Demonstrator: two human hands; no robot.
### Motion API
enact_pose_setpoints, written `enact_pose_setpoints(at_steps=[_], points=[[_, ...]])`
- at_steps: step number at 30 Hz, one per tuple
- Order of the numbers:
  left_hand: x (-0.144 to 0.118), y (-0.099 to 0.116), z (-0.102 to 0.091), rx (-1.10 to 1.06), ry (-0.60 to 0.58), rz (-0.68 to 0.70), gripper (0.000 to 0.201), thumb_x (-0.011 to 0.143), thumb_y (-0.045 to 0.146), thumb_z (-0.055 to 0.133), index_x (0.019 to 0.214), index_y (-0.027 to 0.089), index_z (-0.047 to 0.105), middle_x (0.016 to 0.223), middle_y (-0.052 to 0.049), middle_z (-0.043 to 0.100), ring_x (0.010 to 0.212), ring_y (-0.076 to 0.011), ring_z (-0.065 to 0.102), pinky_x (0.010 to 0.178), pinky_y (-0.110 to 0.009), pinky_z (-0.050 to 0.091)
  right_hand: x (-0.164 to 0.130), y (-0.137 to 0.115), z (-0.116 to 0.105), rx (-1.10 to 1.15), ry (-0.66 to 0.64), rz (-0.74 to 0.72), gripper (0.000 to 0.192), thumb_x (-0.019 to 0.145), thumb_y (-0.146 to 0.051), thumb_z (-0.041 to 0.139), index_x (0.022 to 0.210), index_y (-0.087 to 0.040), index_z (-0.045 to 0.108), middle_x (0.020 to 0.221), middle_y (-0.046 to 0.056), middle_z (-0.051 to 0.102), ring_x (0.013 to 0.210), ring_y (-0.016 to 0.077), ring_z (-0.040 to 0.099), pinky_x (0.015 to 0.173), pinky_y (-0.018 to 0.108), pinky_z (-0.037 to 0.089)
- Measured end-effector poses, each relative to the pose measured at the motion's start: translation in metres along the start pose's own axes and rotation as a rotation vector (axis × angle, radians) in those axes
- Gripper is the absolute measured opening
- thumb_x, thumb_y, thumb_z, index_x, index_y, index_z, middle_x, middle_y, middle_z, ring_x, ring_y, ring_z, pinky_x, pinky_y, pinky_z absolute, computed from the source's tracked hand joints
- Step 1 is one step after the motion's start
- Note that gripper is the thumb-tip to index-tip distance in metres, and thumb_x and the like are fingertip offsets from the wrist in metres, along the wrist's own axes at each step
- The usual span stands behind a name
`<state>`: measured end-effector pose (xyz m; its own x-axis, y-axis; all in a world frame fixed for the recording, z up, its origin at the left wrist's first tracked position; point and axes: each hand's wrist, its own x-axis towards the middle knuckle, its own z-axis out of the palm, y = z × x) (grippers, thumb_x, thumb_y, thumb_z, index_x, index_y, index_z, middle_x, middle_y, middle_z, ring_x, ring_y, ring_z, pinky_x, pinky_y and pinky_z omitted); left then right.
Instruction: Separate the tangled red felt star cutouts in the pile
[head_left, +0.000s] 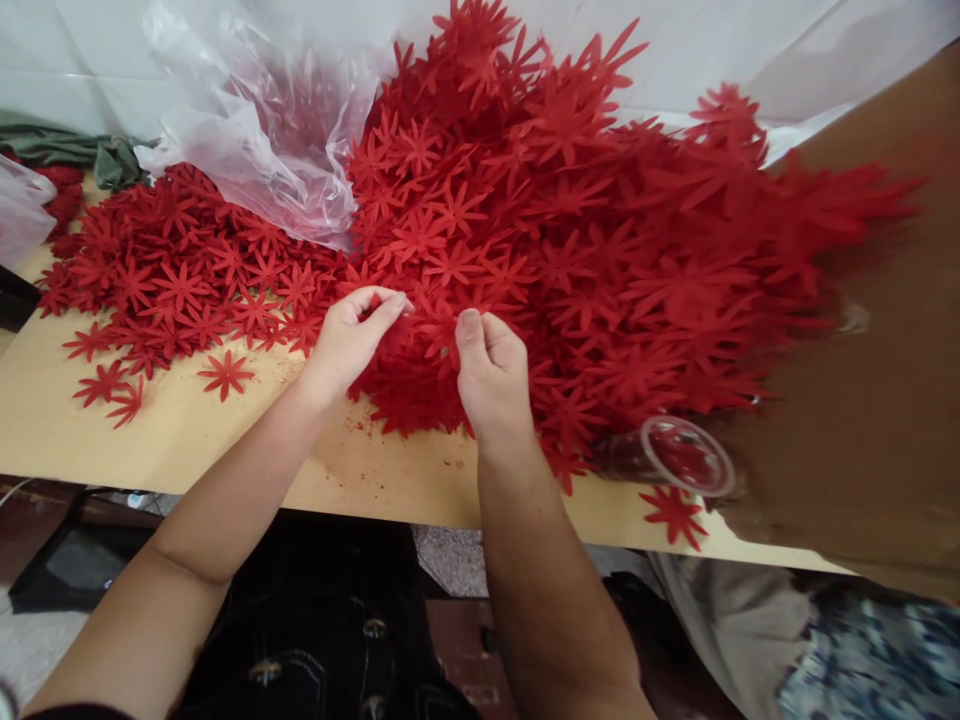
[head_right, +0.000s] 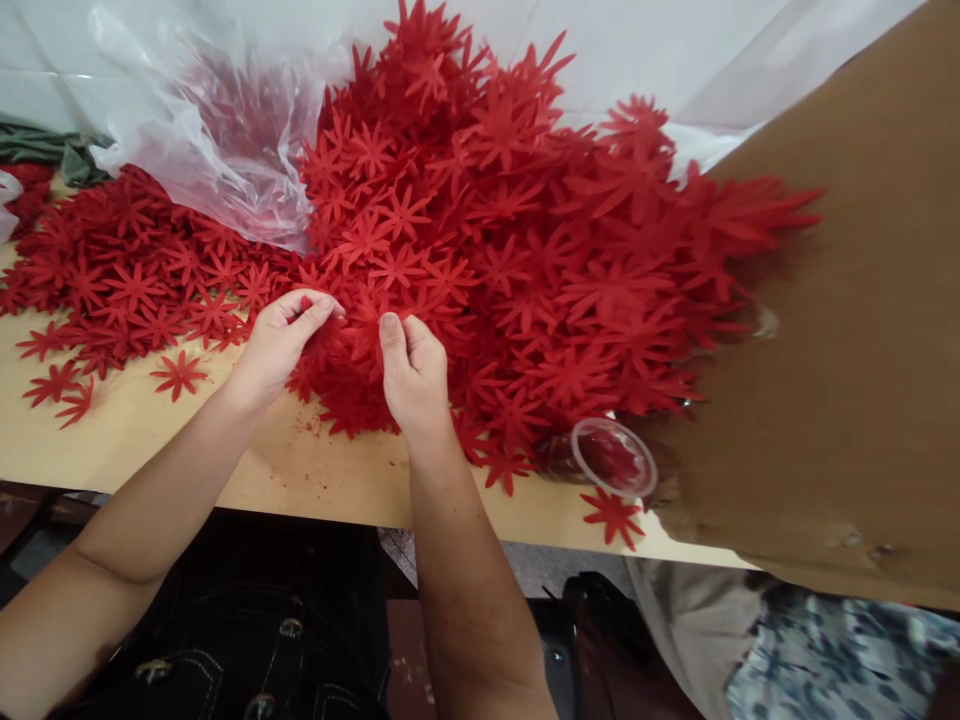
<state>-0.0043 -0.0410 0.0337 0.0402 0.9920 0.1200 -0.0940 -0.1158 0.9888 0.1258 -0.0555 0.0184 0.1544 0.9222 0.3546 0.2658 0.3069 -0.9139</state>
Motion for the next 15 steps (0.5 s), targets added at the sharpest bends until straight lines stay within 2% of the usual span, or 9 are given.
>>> enact_pose_setpoints(at_steps=[3, 5, 10, 13, 15], points=[[-0.004, 0.002, 0.005, 0.021, -0.122, -0.034, 0.022, 0.071, 0.037, 0.064, 0.072, 0.016, 0.058, 0.067, 0.004, 0.053, 0.064, -0.0056, 0.045, 0.066, -0.021, 0.036, 0.002, 0.000, 0.000, -0.026, -0.016, -0.033, 0.049, 0.077, -0.063, 0.045, 0.057, -0.021, 0.031, 0.054, -0.005, 0.028, 0.050, 0.0061, 0.027, 0.047, 0.023, 0.027], [-0.005, 0.001, 0.009, 0.007, -0.151, -0.040, 0.024, 0.065, 0.034, 0.070, 0.070, 0.016, 0.056, 0.063, 0.005, 0.048, 0.060, -0.0046, 0.040, 0.062, -0.021, 0.034, 0.002, -0.002, 0.002, -0.031, -0.022, -0.053, 0.049, 0.079, -0.064, 0.042, 0.058, -0.021, 0.031, 0.055, -0.005, 0.029, 0.051, 0.0065, 0.028, 0.047, 0.023, 0.028], [0.003, -0.005, 0.005, -0.154, -0.015, -0.066, 0.021, 0.073, 0.025, 0.062, 0.061, 0.015, 0.049, 0.059, 0.006, 0.044, 0.056, -0.0031, 0.037, 0.059, -0.020, 0.032, -0.001, -0.003, -0.003, -0.019, -0.040, -0.043, 0.047, 0.081, -0.061, 0.040, 0.058, -0.020, 0.033, 0.056, -0.005, 0.030, 0.051, 0.0067, 0.030, 0.048, 0.023, 0.030], [0.008, -0.006, -0.004, -0.223, 0.075, -0.100, 0.018, 0.072, 0.019, 0.061, 0.061, 0.015, 0.048, 0.063, 0.006, 0.049, 0.059, -0.0025, 0.044, 0.063, -0.019, 0.035, 0.004, 0.007, -0.015, -0.054, -0.022, -0.026, 0.042, 0.082, -0.056, 0.045, 0.059, -0.021, 0.038, 0.055, -0.005, 0.034, 0.050, 0.0071, 0.032, 0.049, 0.024, 0.032], [0.009, -0.006, -0.006, -0.221, 0.082, -0.115, 0.016, 0.070, 0.014, 0.061, 0.062, 0.014, 0.048, 0.068, 0.005, 0.053, 0.064, -0.0026, 0.048, 0.068, -0.018, 0.037, 0.011, 0.016, -0.024, -0.113, 0.029, -0.061, 0.036, 0.083, -0.053, 0.045, 0.066, -0.021, 0.045, 0.057, -0.003, 0.041, 0.052, 0.0088, 0.038, 0.052, 0.026, 0.036]])
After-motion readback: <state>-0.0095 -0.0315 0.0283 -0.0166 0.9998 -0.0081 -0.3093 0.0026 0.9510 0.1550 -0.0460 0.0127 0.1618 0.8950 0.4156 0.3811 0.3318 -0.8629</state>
